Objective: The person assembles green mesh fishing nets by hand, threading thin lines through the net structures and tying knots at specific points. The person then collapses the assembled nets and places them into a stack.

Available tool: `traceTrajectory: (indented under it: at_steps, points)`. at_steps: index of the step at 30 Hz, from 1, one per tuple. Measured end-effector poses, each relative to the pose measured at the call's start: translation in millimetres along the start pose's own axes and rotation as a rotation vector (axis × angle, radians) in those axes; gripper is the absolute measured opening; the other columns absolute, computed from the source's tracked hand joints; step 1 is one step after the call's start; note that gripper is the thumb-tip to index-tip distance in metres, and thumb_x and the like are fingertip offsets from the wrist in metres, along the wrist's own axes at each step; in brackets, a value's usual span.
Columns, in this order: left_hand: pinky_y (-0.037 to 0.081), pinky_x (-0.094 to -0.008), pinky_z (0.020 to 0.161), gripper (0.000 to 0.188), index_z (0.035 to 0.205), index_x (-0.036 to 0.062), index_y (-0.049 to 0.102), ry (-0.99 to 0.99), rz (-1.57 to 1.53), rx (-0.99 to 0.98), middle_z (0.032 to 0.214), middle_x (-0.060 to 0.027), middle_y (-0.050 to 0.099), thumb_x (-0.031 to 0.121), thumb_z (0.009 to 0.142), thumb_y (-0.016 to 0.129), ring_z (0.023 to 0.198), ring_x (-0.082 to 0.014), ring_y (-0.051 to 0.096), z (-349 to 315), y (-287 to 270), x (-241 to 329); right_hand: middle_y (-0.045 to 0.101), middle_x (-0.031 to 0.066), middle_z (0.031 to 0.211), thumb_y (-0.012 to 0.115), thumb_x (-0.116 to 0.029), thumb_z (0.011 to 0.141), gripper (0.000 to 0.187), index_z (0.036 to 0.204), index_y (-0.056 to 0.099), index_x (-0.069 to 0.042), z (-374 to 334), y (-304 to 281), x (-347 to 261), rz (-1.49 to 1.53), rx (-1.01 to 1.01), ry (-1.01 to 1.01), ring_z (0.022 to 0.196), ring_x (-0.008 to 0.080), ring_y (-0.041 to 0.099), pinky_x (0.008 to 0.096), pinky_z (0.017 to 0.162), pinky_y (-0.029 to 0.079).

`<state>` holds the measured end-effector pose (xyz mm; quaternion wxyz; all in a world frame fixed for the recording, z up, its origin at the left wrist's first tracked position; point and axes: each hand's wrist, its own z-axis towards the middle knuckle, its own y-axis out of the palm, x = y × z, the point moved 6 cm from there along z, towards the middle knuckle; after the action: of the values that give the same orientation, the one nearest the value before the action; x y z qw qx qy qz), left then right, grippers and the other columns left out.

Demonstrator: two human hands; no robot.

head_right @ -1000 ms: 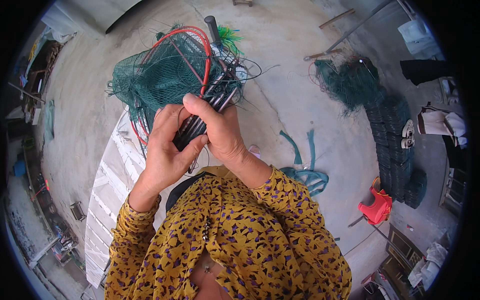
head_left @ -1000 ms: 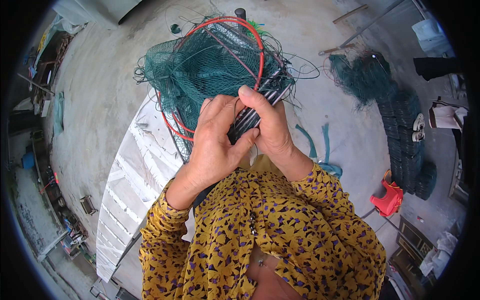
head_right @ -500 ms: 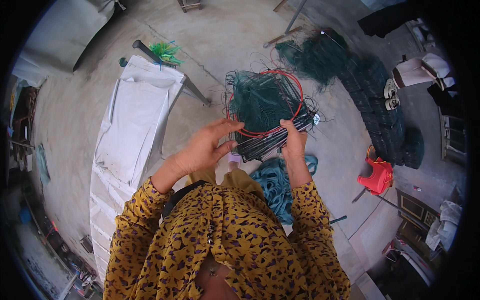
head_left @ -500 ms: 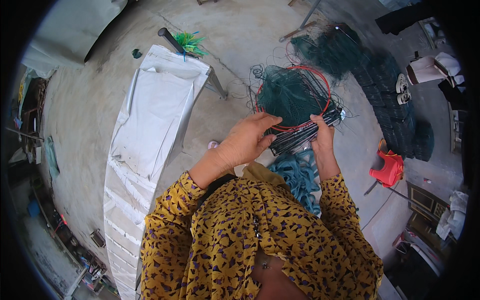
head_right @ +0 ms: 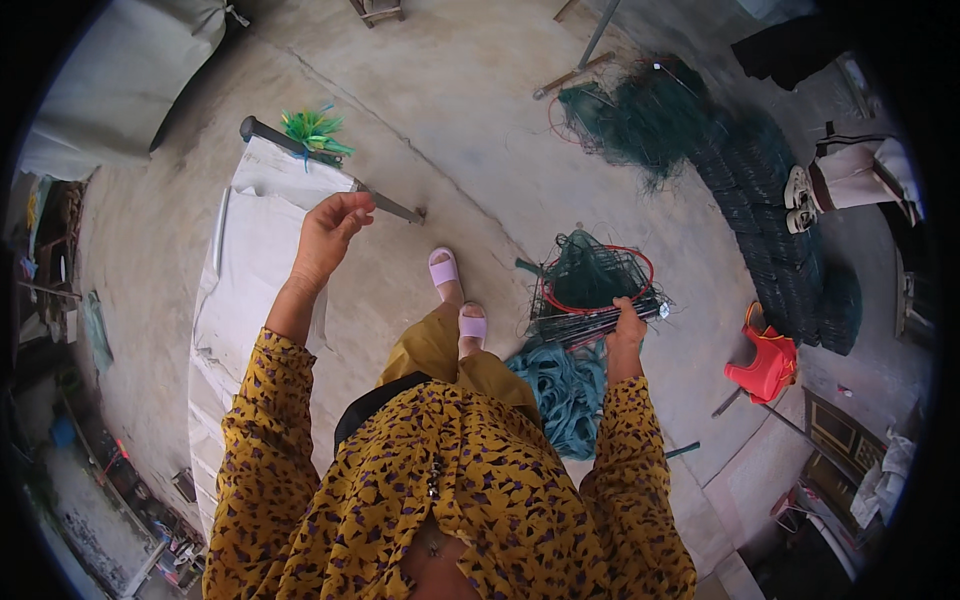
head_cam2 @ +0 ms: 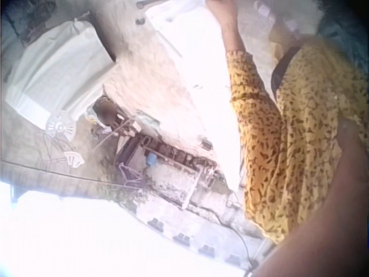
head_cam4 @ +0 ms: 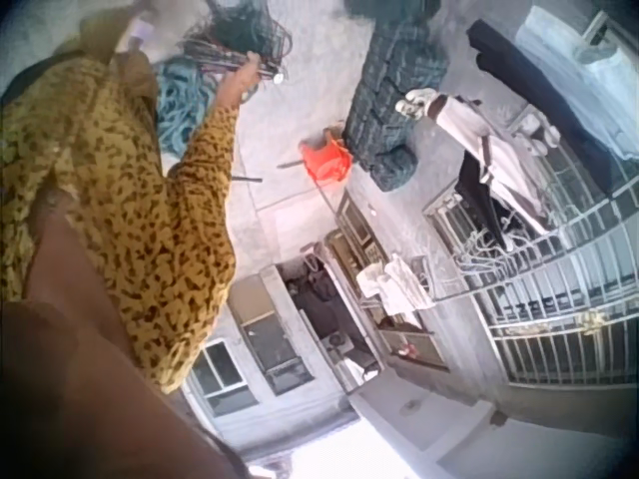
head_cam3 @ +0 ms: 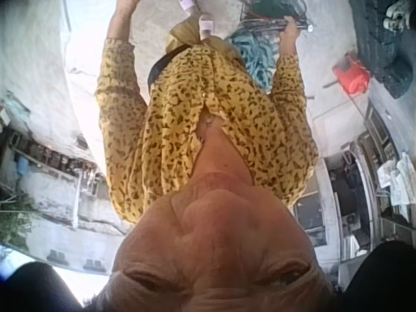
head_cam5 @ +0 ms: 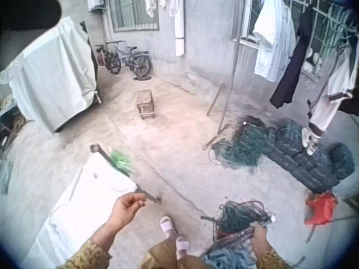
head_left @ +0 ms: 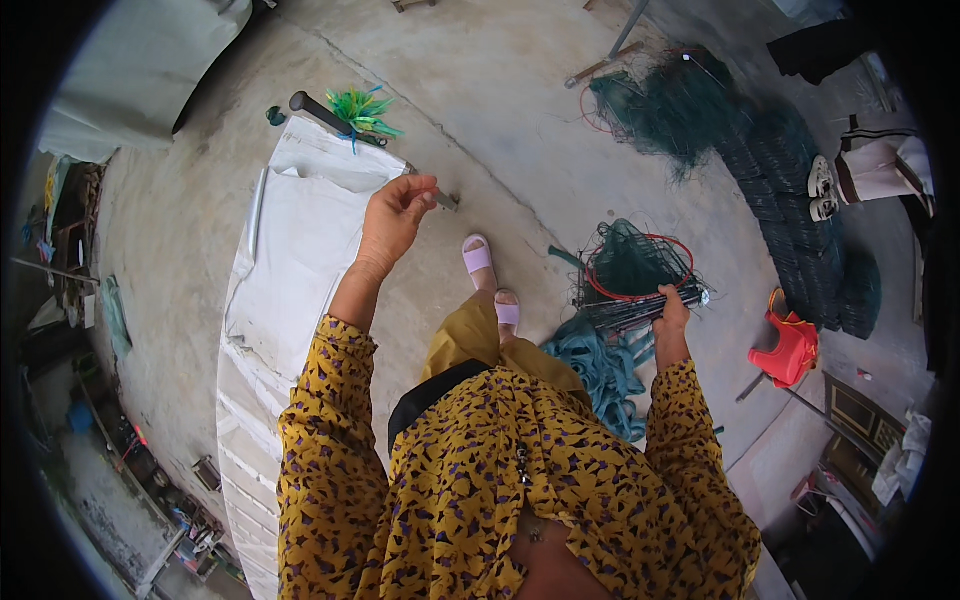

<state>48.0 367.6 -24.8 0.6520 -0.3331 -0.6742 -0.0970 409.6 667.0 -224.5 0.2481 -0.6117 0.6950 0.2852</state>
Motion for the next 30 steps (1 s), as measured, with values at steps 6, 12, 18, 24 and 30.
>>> traceTrajectory:
  at_steps: [6, 12, 18, 24, 30]
  points:
    - [0.048, -0.0244, 0.076, 0.021, 0.104, -0.0040, 0.056, -0.105, -0.024, 0.065, 0.094, -0.0102, 0.063, 0.000, 0.084, 0.052, 0.083, -0.0144, 0.060, -6, -28, -4, 0.058, 0.0073, 0.089, 0.063, 0.004, 0.066, 0.024, 0.089, 0.059, -0.001, 0, 7, 23, 0.010, -0.001, 0.056, 0.079, 0.0240, 0.057, 0.0367, 0.071, 0.049]
    - [0.049, -0.0263, 0.068, 0.019, 0.100, -0.0004, 0.058, -0.106, 0.079, 0.090, 0.087, -0.0089, 0.064, 0.005, 0.083, 0.055, 0.074, -0.0148, 0.061, 49, -24, -19, 0.059, 0.0064, 0.087, 0.062, 0.007, 0.067, 0.024, 0.089, 0.060, -0.004, 37, 102, 4, 0.061, -0.094, 0.116, 0.079, 0.0245, 0.058, 0.0384, 0.072, 0.048]
    - [0.046, -0.0310, 0.062, 0.019, 0.085, 0.0024, 0.054, -0.286, 0.639, 0.034, 0.072, -0.0082, 0.059, 0.016, 0.076, 0.063, 0.066, -0.0204, 0.058, 71, -33, -10, 0.058, 0.0055, 0.083, 0.062, 0.008, 0.065, 0.024, 0.084, 0.059, -0.005, 45, 230, -21, 0.025, -0.131, 0.124, 0.074, 0.0225, 0.057, 0.0345, 0.067, 0.048]
    - [0.046, -0.0383, 0.069, 0.036, 0.087, 0.0058, 0.050, -0.413, 0.758, -0.008, 0.087, -0.0118, 0.056, 0.022, 0.065, 0.075, 0.083, -0.0301, 0.057, 108, -34, -20, 0.058, 0.0054, 0.080, 0.065, 0.007, 0.062, 0.025, 0.082, 0.059, -0.006, 77, 418, -40, 0.006, -0.267, 0.097, 0.072, 0.0228, 0.057, 0.0381, 0.063, 0.049]
    - [0.043, -0.0387, 0.066, 0.039, 0.084, 0.0058, 0.049, -0.403, 0.738, 0.087, 0.080, -0.0112, 0.053, 0.008, 0.056, 0.076, 0.078, -0.0304, 0.053, 132, 7, -9, 0.055, 0.0016, 0.073, 0.063, 0.004, 0.066, 0.016, 0.070, 0.058, -0.011, 130, 592, -103, 0.047, -0.536, 0.108, 0.068, 0.0190, 0.055, 0.0365, 0.062, 0.047]
